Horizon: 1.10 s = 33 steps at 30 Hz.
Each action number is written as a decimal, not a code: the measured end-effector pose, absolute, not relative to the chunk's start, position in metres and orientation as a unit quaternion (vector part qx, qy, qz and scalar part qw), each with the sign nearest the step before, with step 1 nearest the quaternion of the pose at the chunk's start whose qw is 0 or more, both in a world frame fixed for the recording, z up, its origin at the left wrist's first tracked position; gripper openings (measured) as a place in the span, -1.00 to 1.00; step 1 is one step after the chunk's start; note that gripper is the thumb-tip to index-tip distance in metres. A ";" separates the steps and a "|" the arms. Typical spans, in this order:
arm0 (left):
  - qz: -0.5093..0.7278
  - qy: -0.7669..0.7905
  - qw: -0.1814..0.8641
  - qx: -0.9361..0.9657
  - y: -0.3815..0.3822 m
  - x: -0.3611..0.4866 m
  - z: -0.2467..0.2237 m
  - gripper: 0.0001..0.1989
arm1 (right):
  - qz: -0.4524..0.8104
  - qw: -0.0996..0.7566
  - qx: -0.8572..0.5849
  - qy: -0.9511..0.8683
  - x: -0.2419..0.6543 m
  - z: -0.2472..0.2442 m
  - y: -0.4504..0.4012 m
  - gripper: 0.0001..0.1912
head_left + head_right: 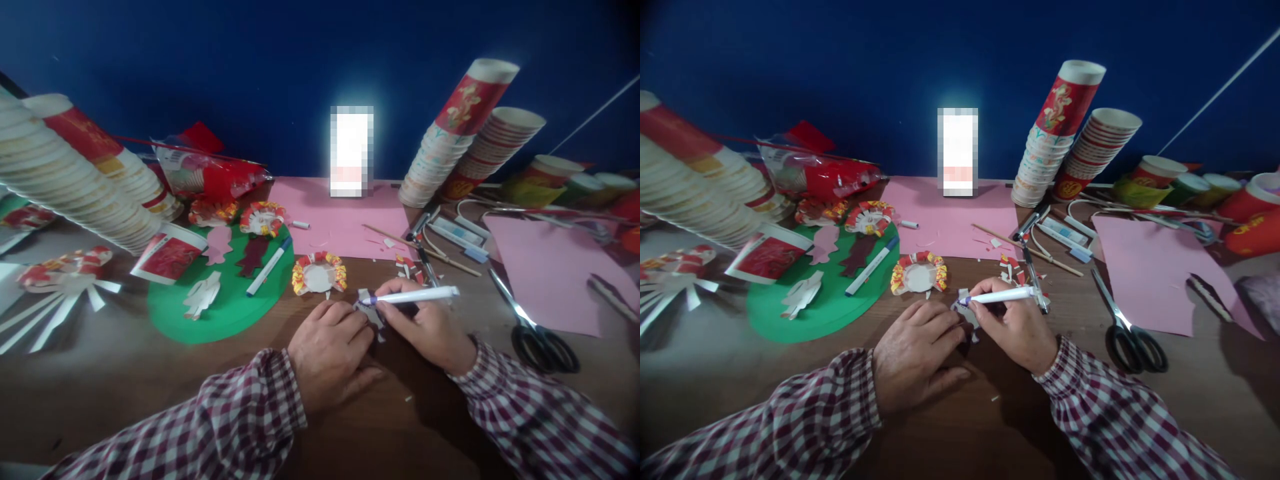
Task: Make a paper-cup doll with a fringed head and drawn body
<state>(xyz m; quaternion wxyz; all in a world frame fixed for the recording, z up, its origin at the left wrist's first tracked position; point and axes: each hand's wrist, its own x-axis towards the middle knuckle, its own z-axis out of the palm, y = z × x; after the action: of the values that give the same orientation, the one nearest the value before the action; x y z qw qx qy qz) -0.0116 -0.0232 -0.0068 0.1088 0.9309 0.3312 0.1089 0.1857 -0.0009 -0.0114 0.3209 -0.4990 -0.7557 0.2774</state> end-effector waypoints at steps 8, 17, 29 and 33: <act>0.116 0.331 0.107 0.930 -0.023 -0.011 -0.008 -0.57 | 0.278 0.315 -0.501 -0.756 0.186 -0.010 -0.002 -0.93; 0.105 0.334 0.115 0.929 -0.024 -0.011 -0.006 -0.55 | 0.337 0.405 -0.525 -0.668 0.188 -0.011 0.000 -0.91; 0.181 0.301 0.103 0.931 -0.017 -0.016 -0.008 -0.59 | 0.181 0.394 -0.513 -0.741 0.193 -0.010 0.000 -0.77; 0.261 0.336 0.080 0.901 -0.010 -0.024 -0.007 -0.71 | 0.127 0.346 -0.492 -0.789 0.203 -0.016 0.007 -0.69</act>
<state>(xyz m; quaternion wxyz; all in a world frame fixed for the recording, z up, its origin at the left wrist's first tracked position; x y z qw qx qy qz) -0.0238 -0.0100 -0.0075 0.0795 0.9012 0.3364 0.2614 0.2026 0.0067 -0.0156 0.3461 -0.4918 -0.7889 0.1268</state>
